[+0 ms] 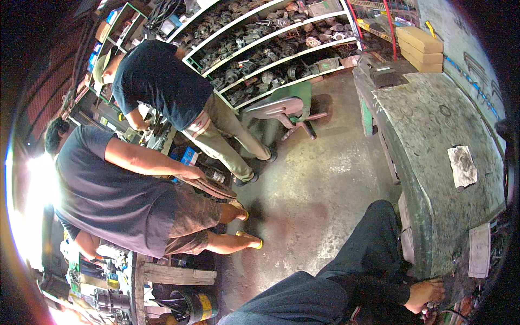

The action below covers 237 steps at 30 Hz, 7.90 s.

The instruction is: The person uses a small metal tool to scrape and clean the interior of a cylindrical mechanical part held in their left hand. They rotate the part to access different areas and continue scraping the inner surface throughout the clip.

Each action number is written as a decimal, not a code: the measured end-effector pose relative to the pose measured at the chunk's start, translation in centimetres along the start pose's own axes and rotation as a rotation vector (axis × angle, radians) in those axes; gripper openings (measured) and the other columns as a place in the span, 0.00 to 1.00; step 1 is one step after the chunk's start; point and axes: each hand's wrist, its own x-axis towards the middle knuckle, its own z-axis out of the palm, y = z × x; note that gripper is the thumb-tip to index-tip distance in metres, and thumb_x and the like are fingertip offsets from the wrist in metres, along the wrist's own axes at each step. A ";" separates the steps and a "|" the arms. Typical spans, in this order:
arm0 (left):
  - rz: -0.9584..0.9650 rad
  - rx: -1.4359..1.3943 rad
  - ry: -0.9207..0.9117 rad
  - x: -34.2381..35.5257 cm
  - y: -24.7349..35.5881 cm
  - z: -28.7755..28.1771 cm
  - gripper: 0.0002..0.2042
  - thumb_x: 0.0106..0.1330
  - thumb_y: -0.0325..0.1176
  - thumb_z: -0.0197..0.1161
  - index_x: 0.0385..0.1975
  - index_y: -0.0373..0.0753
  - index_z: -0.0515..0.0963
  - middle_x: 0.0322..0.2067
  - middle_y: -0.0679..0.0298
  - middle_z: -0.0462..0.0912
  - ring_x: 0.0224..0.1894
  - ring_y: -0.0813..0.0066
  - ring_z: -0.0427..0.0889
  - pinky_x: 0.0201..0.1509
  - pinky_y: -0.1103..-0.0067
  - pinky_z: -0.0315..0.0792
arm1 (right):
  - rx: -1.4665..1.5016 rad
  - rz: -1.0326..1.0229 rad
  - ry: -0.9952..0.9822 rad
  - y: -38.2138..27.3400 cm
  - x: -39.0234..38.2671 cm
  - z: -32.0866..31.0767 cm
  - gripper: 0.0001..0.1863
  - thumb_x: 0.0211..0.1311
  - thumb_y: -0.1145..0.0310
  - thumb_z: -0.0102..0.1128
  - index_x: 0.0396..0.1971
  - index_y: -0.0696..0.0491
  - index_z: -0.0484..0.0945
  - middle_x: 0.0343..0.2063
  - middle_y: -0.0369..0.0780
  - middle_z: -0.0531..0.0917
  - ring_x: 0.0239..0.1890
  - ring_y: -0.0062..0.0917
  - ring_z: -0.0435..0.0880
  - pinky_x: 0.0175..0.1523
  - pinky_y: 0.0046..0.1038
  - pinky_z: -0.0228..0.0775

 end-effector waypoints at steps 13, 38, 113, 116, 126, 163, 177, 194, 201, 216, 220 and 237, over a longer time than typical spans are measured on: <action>0.017 -0.025 -0.030 0.2 -0.2 0.0 0.40 0.33 0.43 0.75 0.53 0.28 0.80 0.52 0.44 0.81 0.62 0.42 0.75 0.77 0.53 0.61 | -0.001 -0.004 -0.005 0.1 0.2 0.4 0.22 0.67 0.66 0.72 0.55 0.64 0.80 0.46 0.49 0.87 0.45 0.39 0.86 0.51 0.39 0.83; 0.038 0.028 0.078 -0.4 -0.2 0.5 0.37 0.36 0.42 0.75 0.52 0.31 0.81 0.52 0.45 0.81 0.61 0.42 0.75 0.74 0.54 0.62 | 0.010 -0.018 -0.019 0.8 -0.1 0.1 0.24 0.64 0.71 0.73 0.57 0.62 0.78 0.50 0.48 0.84 0.53 0.41 0.84 0.60 0.43 0.80; -0.162 0.029 -0.116 2.1 3.9 -6.4 0.26 0.54 0.31 0.77 0.55 0.38 0.80 0.55 0.51 0.84 0.61 0.45 0.80 0.67 0.61 0.73 | 0.064 -0.135 -0.011 -0.3 -0.8 -1.3 0.09 0.59 0.75 0.69 0.40 0.58 0.84 0.37 0.47 0.89 0.38 0.41 0.90 0.44 0.35 0.82; -0.179 0.004 -0.147 2.3 3.9 -6.6 0.27 0.51 0.26 0.74 0.56 0.38 0.80 0.55 0.50 0.83 0.61 0.44 0.80 0.67 0.62 0.73 | 0.076 -0.259 -0.007 -0.3 -0.6 -0.3 0.10 0.58 0.75 0.70 0.39 0.58 0.84 0.37 0.47 0.89 0.39 0.42 0.90 0.45 0.35 0.83; -0.119 0.037 -0.154 1.8 3.8 -6.0 0.29 0.50 0.27 0.75 0.56 0.40 0.80 0.56 0.50 0.82 0.64 0.46 0.78 0.74 0.56 0.66 | 0.030 -0.286 -0.001 0.3 -0.7 0.0 0.09 0.55 0.76 0.70 0.37 0.58 0.83 0.34 0.46 0.87 0.34 0.41 0.89 0.39 0.36 0.82; -0.052 0.094 -0.141 2.0 4.0 -5.6 0.25 0.54 0.32 0.77 0.54 0.38 0.81 0.53 0.52 0.84 0.60 0.48 0.80 0.72 0.56 0.68 | 0.220 0.107 0.069 -0.5 -1.1 0.6 0.09 0.60 0.74 0.70 0.38 0.60 0.85 0.31 0.42 0.90 0.34 0.22 0.87 0.42 0.26 0.79; -0.107 0.015 -0.137 2.1 3.8 -6.0 0.26 0.52 0.29 0.76 0.54 0.39 0.81 0.53 0.51 0.84 0.59 0.46 0.80 0.70 0.57 0.69 | 0.030 -0.131 -0.035 0.1 -0.8 -0.2 0.08 0.59 0.76 0.70 0.38 0.59 0.85 0.33 0.46 0.89 0.33 0.29 0.90 0.39 0.29 0.80; -0.131 0.035 -0.137 2.1 4.0 -6.0 0.27 0.53 0.30 0.77 0.56 0.38 0.80 0.55 0.50 0.83 0.61 0.46 0.79 0.71 0.57 0.68 | 0.072 -0.103 0.021 0.1 -0.9 0.5 0.07 0.57 0.77 0.69 0.36 0.60 0.85 0.33 0.45 0.89 0.34 0.27 0.89 0.41 0.29 0.80; -0.131 0.045 -0.132 2.5 4.1 -6.2 0.27 0.53 0.31 0.77 0.56 0.38 0.81 0.55 0.50 0.84 0.61 0.46 0.79 0.71 0.56 0.68 | 0.183 -0.025 0.046 -0.5 -0.6 0.8 0.05 0.59 0.76 0.68 0.35 0.59 0.83 0.30 0.44 0.88 0.32 0.29 0.88 0.39 0.30 0.78; -0.096 0.014 -0.155 2.5 4.1 -6.3 0.27 0.51 0.31 0.78 0.54 0.39 0.80 0.52 0.52 0.84 0.59 0.47 0.80 0.70 0.57 0.69 | 0.133 -0.018 -0.031 0.2 -0.3 -0.4 0.07 0.59 0.75 0.69 0.37 0.59 0.83 0.33 0.44 0.89 0.34 0.27 0.88 0.42 0.28 0.79; -0.144 -0.015 -0.137 2.8 4.4 -6.4 0.28 0.50 0.33 0.80 0.54 0.38 0.80 0.52 0.52 0.84 0.58 0.46 0.80 0.70 0.58 0.69 | 0.011 0.045 0.017 1.3 0.0 -0.9 0.06 0.62 0.77 0.71 0.37 0.61 0.85 0.29 0.38 0.89 0.34 0.20 0.86 0.42 0.25 0.79; -0.084 0.040 -0.161 2.4 3.7 -6.0 0.28 0.49 0.28 0.77 0.55 0.39 0.81 0.54 0.51 0.83 0.60 0.47 0.80 0.71 0.57 0.69 | 0.041 -0.024 -0.088 0.3 -0.5 -0.5 0.06 0.61 0.79 0.69 0.38 0.60 0.84 0.32 0.38 0.89 0.37 0.19 0.87 0.44 0.24 0.79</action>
